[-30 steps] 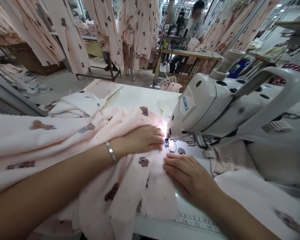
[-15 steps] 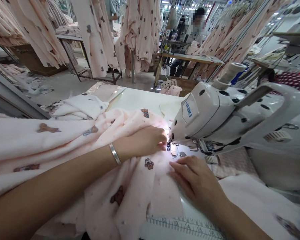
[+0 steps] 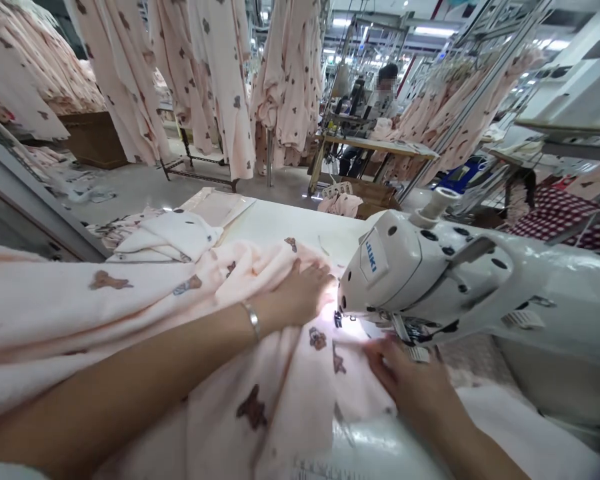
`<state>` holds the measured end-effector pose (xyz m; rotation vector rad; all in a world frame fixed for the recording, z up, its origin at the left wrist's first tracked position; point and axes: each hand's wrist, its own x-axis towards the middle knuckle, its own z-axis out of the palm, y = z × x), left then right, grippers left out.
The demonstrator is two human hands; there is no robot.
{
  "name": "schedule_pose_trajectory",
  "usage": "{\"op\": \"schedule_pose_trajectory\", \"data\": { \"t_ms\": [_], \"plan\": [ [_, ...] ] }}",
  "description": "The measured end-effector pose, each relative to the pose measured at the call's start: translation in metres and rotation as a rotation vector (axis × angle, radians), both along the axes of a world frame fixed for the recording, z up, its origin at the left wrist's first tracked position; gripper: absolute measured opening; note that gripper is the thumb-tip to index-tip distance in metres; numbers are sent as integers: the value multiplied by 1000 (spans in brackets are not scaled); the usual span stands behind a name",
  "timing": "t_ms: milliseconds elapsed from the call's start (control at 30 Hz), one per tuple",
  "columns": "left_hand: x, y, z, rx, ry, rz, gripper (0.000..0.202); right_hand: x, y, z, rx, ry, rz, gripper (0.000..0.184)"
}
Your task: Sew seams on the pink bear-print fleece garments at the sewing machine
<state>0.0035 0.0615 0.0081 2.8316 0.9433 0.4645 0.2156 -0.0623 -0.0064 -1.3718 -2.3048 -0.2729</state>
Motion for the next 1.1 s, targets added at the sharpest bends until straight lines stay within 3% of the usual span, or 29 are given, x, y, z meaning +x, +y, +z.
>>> {"op": "schedule_pose_trajectory", "data": {
  "t_ms": [100, 200, 267, 333, 433, 500, 600, 667, 867, 1000, 1100],
  "plan": [
    [9, 32, 9, 15, -5, -70, 17, 7, 7, 1, 73, -46, -23, 21],
    [11, 32, 25, 1, -31, 3, 20, -5, -2, 5, 37, -77, 77, 22],
    [5, 5, 33, -26, -63, 98, 20, -17, -10, 7, -34, -62, 154, 22],
    [-6, -36, 37, -65, -108, 146, 19, -26, -16, 9, -128, -15, 214, 24],
    [-24, -93, 34, -104, -106, 58, 47, -31, -18, 9, -265, 37, 240, 39],
    [-33, -111, 30, -39, -49, 28, 43, -32, -19, 9, -301, 24, 221, 46],
    [-36, -107, 27, 125, -66, 14, 17, -34, -21, 9, -318, -3, 193, 51],
    [-34, -98, 28, 186, -120, -28, 11, -36, -24, 9, -334, -12, 182, 51],
    [-24, -92, 13, 234, -6, -178, 8, -35, -28, 12, -292, 51, 259, 34],
    [-28, -96, 5, 258, 77, -159, 11, -31, -27, 12, -210, 162, 344, 10],
    [-30, -96, 6, 324, 46, -203, 16, -30, -25, 10, -226, 229, 366, 5]
  ]
}}
